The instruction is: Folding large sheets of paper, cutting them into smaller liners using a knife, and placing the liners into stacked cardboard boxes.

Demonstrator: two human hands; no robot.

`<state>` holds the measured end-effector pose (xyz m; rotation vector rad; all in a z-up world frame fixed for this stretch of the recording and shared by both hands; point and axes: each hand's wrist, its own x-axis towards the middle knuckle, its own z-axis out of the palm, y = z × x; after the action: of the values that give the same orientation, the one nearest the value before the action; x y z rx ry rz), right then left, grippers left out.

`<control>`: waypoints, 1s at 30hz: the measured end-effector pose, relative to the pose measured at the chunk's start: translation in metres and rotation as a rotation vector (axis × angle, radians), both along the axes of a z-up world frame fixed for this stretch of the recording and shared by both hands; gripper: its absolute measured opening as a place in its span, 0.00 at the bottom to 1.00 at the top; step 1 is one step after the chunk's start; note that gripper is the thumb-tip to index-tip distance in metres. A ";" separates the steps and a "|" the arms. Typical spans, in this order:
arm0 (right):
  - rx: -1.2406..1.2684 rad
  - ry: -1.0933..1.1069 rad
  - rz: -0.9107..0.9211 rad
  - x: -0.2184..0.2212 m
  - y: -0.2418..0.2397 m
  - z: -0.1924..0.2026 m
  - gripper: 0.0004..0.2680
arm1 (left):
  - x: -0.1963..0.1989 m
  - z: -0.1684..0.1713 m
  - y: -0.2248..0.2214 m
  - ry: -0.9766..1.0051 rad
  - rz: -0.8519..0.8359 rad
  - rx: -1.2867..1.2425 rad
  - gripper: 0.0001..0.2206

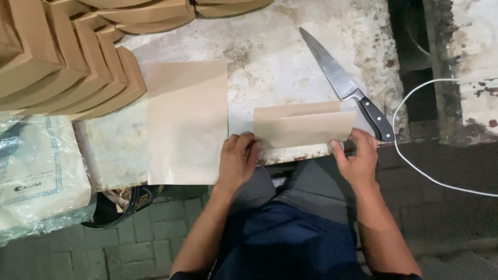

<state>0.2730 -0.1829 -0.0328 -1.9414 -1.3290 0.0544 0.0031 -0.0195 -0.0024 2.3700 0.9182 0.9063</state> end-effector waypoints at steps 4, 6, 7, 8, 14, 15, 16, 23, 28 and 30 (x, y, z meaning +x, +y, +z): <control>0.009 0.021 -0.053 -0.008 0.015 0.013 0.19 | 0.009 -0.005 -0.001 -0.029 0.101 -0.104 0.11; -0.005 0.034 -0.067 -0.012 0.017 0.012 0.21 | 0.012 -0.003 -0.003 -0.043 0.145 -0.192 0.16; -0.021 0.015 -0.079 -0.012 0.017 0.010 0.20 | 0.013 0.000 -0.003 -0.016 0.150 -0.170 0.17; -0.036 -0.005 -0.090 -0.012 0.017 0.009 0.20 | 0.014 0.002 -0.003 0.010 0.154 -0.148 0.17; -0.070 -0.121 -0.092 -0.017 0.025 0.012 0.12 | 0.016 -0.005 0.005 0.124 0.140 -0.005 0.09; -0.076 -0.118 -0.091 -0.015 0.024 0.008 0.12 | 0.016 -0.005 0.005 0.128 0.140 -0.010 0.09; -0.071 -0.140 -0.097 -0.014 0.024 0.004 0.12 | 0.016 -0.006 0.005 0.124 0.145 -0.009 0.08; -0.007 -0.172 -0.073 -0.018 0.030 0.010 0.08 | 0.019 0.001 0.010 0.165 0.127 -0.050 0.06; -0.001 -0.202 -0.063 -0.014 0.031 0.003 0.08 | 0.027 0.020 0.014 0.242 0.057 -0.014 0.17; -0.003 -0.209 -0.058 -0.014 0.033 0.005 0.08 | 0.033 0.027 0.017 0.247 -0.004 0.043 0.28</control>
<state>0.2594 -0.1504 -0.0281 -2.0308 -1.4046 -0.1798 0.0361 -0.0020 0.0248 2.5602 0.9932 0.6463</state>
